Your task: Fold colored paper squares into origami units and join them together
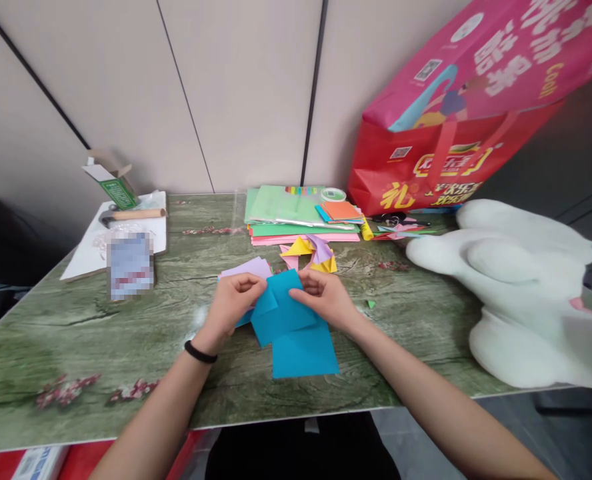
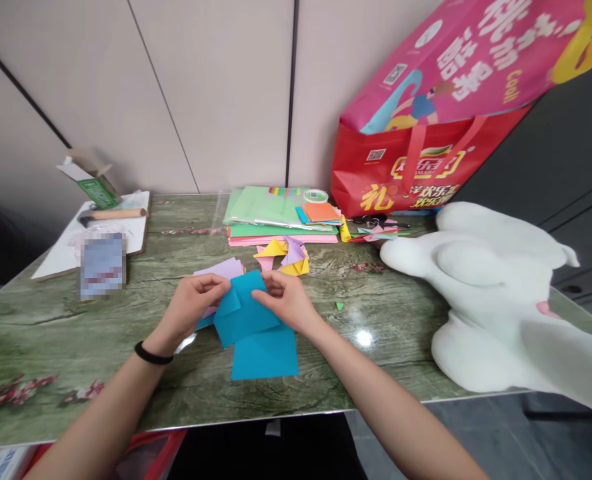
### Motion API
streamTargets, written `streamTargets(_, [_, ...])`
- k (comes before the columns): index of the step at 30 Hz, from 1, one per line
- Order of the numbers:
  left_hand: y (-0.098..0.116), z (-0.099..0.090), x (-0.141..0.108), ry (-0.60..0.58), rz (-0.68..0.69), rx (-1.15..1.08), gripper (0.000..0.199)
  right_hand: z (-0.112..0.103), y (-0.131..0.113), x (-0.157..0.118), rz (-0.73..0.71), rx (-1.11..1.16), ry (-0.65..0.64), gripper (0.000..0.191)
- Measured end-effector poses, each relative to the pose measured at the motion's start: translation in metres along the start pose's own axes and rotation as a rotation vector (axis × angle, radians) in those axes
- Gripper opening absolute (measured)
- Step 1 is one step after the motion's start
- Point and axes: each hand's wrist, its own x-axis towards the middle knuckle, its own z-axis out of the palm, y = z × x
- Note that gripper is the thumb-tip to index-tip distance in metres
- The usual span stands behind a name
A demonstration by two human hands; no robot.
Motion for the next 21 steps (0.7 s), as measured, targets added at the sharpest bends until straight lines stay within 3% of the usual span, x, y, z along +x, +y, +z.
streamTargets(6, [-0.0021,0.0029,-0.0007,-0.093,0.023,0.079,0.022,-0.0003,-0.0016,-0.0005,-0.023,-0.070,0.035,0.021])
streamTargets(13, [-0.0037,0.0043,-0.0024,-0.083,0.016,0.041,0.024,0.0020,-0.0044,-0.0042,-0.076,-0.183,0.071,0.016])
streamTargets(21, [-0.0016,0.0072,-0.0032,-0.164,-0.067,-0.015,0.032,0.0003,-0.0026,-0.0039,-0.090,-0.137,0.180,0.016])
